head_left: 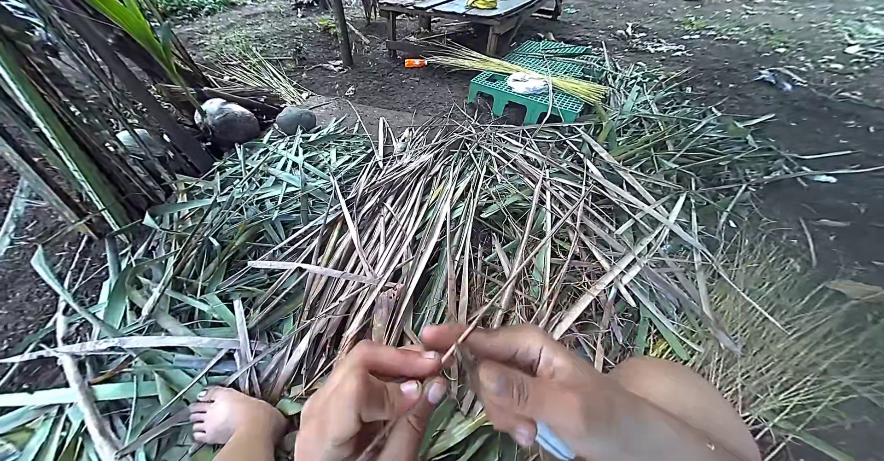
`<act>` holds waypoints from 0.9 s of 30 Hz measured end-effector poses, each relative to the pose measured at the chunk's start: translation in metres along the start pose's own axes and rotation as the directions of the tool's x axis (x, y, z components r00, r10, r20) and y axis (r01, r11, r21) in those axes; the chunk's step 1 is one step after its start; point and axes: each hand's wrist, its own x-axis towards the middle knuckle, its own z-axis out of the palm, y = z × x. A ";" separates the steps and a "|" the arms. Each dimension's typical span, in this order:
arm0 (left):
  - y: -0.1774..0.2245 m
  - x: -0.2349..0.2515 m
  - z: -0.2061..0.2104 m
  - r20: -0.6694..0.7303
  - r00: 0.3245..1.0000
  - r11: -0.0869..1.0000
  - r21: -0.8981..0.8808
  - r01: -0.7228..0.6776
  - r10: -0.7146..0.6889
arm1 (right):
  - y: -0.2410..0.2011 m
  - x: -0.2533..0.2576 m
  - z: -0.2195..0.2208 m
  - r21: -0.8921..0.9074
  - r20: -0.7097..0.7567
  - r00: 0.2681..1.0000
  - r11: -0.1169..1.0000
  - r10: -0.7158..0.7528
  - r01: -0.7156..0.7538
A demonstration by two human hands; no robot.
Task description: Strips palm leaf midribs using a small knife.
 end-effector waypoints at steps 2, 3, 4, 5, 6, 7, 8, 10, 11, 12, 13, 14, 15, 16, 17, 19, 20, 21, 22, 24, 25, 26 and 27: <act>-0.003 -0.002 -0.002 0.046 0.991 0.983 0.131 -0.131 0.126 | 0.001 -0.001 0.007 -0.029 0.012 1.000 1.000 -0.008 0.009; -0.004 -0.002 -0.002 0.066 0.979 0.966 0.163 -0.201 0.192 | 0.001 -0.001 0.008 -0.058 -0.014 1.000 0.998 -0.027 0.027; -0.005 -0.001 -0.002 0.091 0.966 0.950 0.180 -0.257 0.244 | 0.001 -0.002 0.007 -0.084 -0.051 0.997 0.995 -0.052 0.047; -0.005 0.000 -0.002 0.120 0.951 0.936 0.178 -0.302 0.284 | 0.000 -0.001 0.004 -0.103 -0.088 0.993 0.992 -0.076 0.066; -0.006 0.001 -0.002 0.139 0.940 0.928 0.168 -0.332 0.311 | -0.001 -0.001 0.000 -0.116 -0.116 0.989 0.990 -0.093 0.080; -0.006 0.003 -0.002 0.153 0.933 0.923 0.164 -0.349 0.325 | -0.003 0.000 -0.004 -0.115 -0.128 0.987 0.990 -0.100 0.085; -0.007 0.004 -0.002 0.153 0.931 0.919 0.168 -0.356 0.332 | -0.004 0.001 -0.006 -0.110 -0.137 0.986 0.990 -0.100 0.085; -0.009 0.005 0.000 0.137 0.935 0.916 0.197 -0.350 0.328 | -0.004 0.004 -0.008 -0.116 -0.157 0.982 0.990 -0.103 0.085; -0.010 0.006 0.000 0.133 0.936 0.915 0.203 -0.349 0.327 | -0.004 0.005 -0.009 -0.126 -0.169 0.980 0.988 -0.108 0.087; -0.010 0.006 -0.001 0.135 0.934 0.914 0.201 -0.352 0.330 | -0.004 0.006 -0.010 -0.136 -0.191 0.975 0.986 -0.118 0.093; -0.009 0.006 -0.001 0.139 0.931 0.913 0.193 -0.359 0.337 | -0.005 0.007 -0.013 -0.147 -0.234 0.963 0.984 -0.131 0.098; -0.007 0.005 -0.002 0.153 0.928 0.914 0.178 -0.365 0.340 | -0.007 0.008 -0.017 -0.144 -0.302 0.943 0.984 -0.142 0.102; -0.003 0.004 -0.003 0.177 0.923 0.914 0.165 -0.370 0.342 | -0.011 0.009 -0.023 -0.129 -0.384 0.911 0.986 -0.151 0.109; -0.001 0.003 -0.004 0.193 0.919 0.913 0.161 -0.374 0.343 | -0.016 0.010 -0.028 -0.104 -0.454 0.877 0.987 -0.155 0.121; -0.001 0.003 -0.004 0.194 0.918 0.911 0.165 -0.379 0.347 | -0.018 0.011 -0.030 -0.073 -0.507 0.849 0.989 -0.147 0.128; -0.005 0.002 -0.003 0.164 0.918 0.901 0.194 -0.388 0.360 | -0.017 0.011 -0.028 -0.030 -0.533 0.838 0.992 -0.118 0.121; -0.006 0.002 -0.003 0.151 0.922 0.900 0.207 -0.383 0.358 | -0.013 0.010 -0.025 -0.028 -0.484 0.868 0.993 -0.112 0.113; -0.007 0.003 -0.004 0.141 0.926 0.901 0.220 -0.373 0.349 | -0.008 0.008 -0.021 -0.039 -0.388 0.915 0.994 -0.110 0.103; -0.009 0.003 -0.004 0.126 0.932 0.905 0.228 -0.360 0.339 | -0.004 0.006 -0.013 -0.048 -0.264 0.960 0.995 -0.098 0.088; -0.011 0.003 -0.002 0.101 0.939 0.910 0.235 -0.342 0.328 | 0.003 0.005 0.000 -0.045 -0.042 0.998 0.998 -0.056 0.054; -0.011 0.003 -0.002 0.096 0.942 0.913 0.232 -0.336 0.322 | 0.006 0.005 0.002 -0.031 -0.006 0.998 0.998 -0.060 0.060; -0.009 0.002 -0.003 0.093 0.944 0.920 0.213 -0.328 0.316 | 0.006 0.005 0.001 -0.043 -0.038 0.996 0.996 -0.083 0.081; -0.007 0.001 -0.004 0.092 0.947 0.929 0.185 -0.320 0.307 | 0.005 0.005 -0.005 -0.060 -0.126 0.985 0.992 -0.115 0.108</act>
